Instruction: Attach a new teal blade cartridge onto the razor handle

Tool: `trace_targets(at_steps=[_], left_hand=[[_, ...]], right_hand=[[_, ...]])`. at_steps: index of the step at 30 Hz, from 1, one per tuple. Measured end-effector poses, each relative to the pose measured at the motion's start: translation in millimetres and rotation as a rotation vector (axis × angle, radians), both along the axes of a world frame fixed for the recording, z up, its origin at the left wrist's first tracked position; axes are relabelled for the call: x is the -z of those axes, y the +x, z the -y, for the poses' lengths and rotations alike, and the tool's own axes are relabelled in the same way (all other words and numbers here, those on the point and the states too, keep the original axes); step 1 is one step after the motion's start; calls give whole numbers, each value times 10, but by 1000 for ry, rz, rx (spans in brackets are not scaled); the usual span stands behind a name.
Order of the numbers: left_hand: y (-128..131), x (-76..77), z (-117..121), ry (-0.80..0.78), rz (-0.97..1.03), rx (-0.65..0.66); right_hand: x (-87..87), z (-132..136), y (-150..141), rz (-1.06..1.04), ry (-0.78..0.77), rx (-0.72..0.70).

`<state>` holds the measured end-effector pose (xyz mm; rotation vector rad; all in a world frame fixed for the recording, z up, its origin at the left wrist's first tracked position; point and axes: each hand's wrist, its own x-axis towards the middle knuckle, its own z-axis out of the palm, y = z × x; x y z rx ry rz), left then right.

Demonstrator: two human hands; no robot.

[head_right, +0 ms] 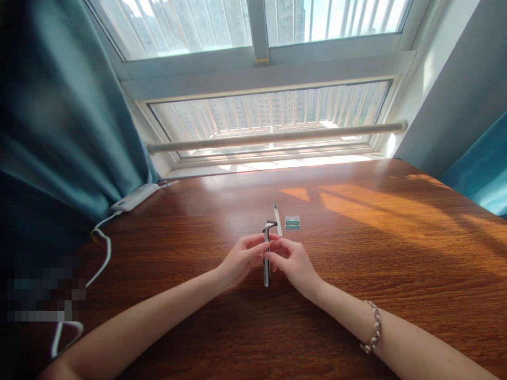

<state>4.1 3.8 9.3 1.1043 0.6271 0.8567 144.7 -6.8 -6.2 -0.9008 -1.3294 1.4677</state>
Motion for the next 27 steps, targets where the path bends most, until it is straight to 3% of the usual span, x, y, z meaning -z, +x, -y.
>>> trace_targets(at_steps=[4, 7, 10, 13, 18, 27], left_hand=[[-58, -53, -33, 11, -31, -58], [-125, -100, -93, 69, -46, -155], [-170, -116, -139, 42, -53, -99], [-175, -94, -145, -1, -97, -3], [-150, -67, -112, 82, -156, 40], [-140, -77, -99, 83, -223, 51]], right_hand=[[8, -84, 81, 122, 32, -19], [-12, -187, 192, 182, 94, 143], [-41, -278, 285, 99, 112, 241], [-60, -312, 310, -59, 44, 131], [-53, -272, 269, -199, -12, -35], [-38, -253, 253, -237, -34, -23]])
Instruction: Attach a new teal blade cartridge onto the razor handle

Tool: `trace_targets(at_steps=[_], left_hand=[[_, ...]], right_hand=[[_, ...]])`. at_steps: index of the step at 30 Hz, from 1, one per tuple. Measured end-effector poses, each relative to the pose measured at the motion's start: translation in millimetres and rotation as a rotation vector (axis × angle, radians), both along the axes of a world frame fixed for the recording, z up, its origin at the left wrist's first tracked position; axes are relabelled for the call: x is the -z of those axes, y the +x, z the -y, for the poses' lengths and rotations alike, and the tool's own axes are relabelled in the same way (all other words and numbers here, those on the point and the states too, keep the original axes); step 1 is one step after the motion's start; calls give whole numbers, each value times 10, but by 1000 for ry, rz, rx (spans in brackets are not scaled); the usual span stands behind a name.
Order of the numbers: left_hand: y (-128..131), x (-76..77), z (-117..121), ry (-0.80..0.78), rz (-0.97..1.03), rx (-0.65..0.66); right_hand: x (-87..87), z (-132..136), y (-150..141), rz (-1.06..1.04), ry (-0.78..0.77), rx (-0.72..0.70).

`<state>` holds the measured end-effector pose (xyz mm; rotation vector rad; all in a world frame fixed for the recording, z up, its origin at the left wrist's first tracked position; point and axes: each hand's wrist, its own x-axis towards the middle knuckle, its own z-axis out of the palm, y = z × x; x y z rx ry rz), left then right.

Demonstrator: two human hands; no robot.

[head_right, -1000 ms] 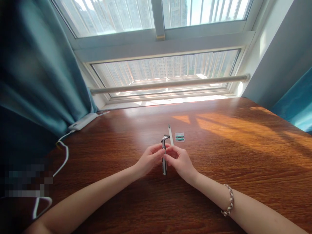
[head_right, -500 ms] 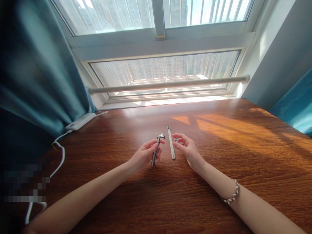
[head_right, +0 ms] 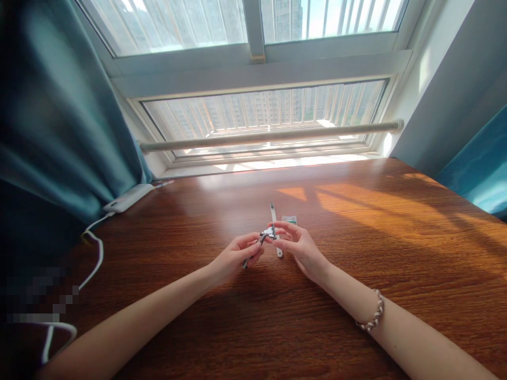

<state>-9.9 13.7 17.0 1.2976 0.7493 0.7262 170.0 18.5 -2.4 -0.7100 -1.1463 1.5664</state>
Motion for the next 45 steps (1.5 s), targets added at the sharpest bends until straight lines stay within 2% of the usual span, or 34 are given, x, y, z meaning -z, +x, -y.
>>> trace_targets(at_steps=[9, 19, 28, 45], left_hand=[[9, 19, 9, -149, -44, 46], [4, 8, 13, -197, -25, 20], [14, -10, 10, -195, -49, 16], [0, -4, 15, -228, -10, 18]], right_hand=[[31, 33, -12, 79, 2, -15], [58, 22, -28, 80, 5, 32], [49, 36, -34, 52, -35, 0], [23, 38, -20, 22, -11, -29]])
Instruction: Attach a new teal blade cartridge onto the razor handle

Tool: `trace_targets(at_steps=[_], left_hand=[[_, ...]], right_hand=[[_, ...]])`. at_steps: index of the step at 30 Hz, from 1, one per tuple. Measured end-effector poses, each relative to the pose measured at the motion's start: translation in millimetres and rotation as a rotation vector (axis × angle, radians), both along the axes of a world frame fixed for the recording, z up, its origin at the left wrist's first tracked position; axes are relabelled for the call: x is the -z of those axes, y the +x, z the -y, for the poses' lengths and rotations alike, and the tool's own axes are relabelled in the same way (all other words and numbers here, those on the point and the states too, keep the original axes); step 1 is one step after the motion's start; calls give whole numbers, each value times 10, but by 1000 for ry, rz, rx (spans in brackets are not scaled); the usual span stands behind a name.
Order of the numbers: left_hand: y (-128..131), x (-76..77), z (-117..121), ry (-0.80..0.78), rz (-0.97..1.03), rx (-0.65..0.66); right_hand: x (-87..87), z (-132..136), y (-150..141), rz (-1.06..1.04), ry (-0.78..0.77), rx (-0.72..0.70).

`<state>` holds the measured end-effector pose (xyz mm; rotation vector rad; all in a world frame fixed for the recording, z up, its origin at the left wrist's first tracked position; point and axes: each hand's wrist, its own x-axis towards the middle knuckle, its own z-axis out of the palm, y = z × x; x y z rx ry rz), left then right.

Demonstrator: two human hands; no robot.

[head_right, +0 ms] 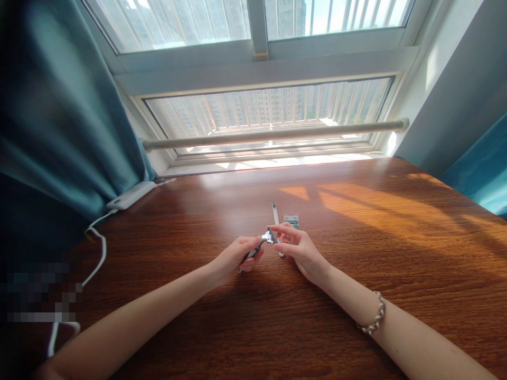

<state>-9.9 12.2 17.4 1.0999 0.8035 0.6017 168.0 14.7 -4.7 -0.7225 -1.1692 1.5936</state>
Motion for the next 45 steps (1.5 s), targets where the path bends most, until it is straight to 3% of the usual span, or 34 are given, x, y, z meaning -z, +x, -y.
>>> trace_targets(at_steps=[4, 11, 18, 32, 40, 45], left_hand=[[-15, 13, -18, -26, 13, -12], [-13, 18, -19, -102, 32, 41], [-6, -9, -4, -104, 19, 66], [-21, 42, -29, -159, 170, 20], [-18, 50, -60, -22, 188, -89], [-11, 94, -86, -14, 226, -148]], right_hand=[[-10, -23, 22, 11, 27, 20], [23, -42, 32, -54, -20, -114], [10, -28, 43, -19, 8, -128], [57, -100, 83, -216, -123, -110], [22, -126, 70, -257, -164, -56], [0, -123, 73, -211, -144, -71]])
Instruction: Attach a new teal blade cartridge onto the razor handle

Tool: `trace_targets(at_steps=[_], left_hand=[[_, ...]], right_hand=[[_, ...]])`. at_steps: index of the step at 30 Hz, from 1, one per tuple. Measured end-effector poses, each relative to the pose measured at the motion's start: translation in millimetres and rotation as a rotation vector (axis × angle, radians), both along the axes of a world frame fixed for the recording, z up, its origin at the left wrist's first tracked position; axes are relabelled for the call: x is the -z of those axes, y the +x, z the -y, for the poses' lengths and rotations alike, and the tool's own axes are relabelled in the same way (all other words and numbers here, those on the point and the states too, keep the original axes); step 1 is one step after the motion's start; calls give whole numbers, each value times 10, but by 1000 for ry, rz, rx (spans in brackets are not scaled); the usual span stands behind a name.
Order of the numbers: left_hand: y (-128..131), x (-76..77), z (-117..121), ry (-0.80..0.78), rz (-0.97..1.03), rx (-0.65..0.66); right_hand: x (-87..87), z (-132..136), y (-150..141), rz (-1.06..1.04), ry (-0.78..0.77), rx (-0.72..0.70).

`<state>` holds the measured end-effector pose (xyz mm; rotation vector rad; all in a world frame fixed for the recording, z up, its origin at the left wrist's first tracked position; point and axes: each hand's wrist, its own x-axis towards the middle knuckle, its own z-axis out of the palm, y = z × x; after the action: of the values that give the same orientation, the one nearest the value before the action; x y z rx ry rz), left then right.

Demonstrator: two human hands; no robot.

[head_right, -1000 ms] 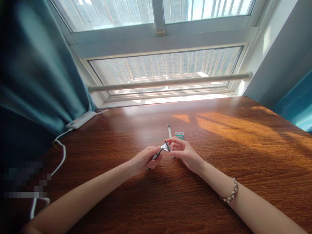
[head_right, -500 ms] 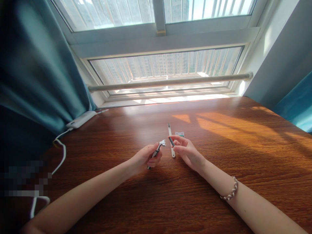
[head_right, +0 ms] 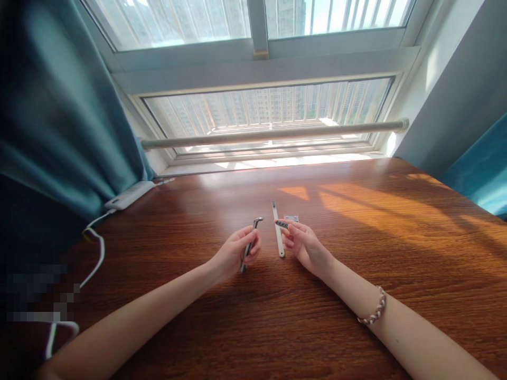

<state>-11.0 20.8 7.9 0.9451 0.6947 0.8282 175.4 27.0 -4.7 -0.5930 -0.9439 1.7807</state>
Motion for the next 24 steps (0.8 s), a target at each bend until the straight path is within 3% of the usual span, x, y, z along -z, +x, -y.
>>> trace_targets(at_steps=[4, 12, 24], left_hand=[[13, 72, -35, -41, 35, -40], [-6, 177, -175, -66, 103, -69], [-24, 225, -215, -101, 154, -109]], right_hand=[[98, -36, -6, 278, 94, 69], [214, -89, -62, 1004, 537, 77], [181, -101, -88, 1321, 678, 146]])
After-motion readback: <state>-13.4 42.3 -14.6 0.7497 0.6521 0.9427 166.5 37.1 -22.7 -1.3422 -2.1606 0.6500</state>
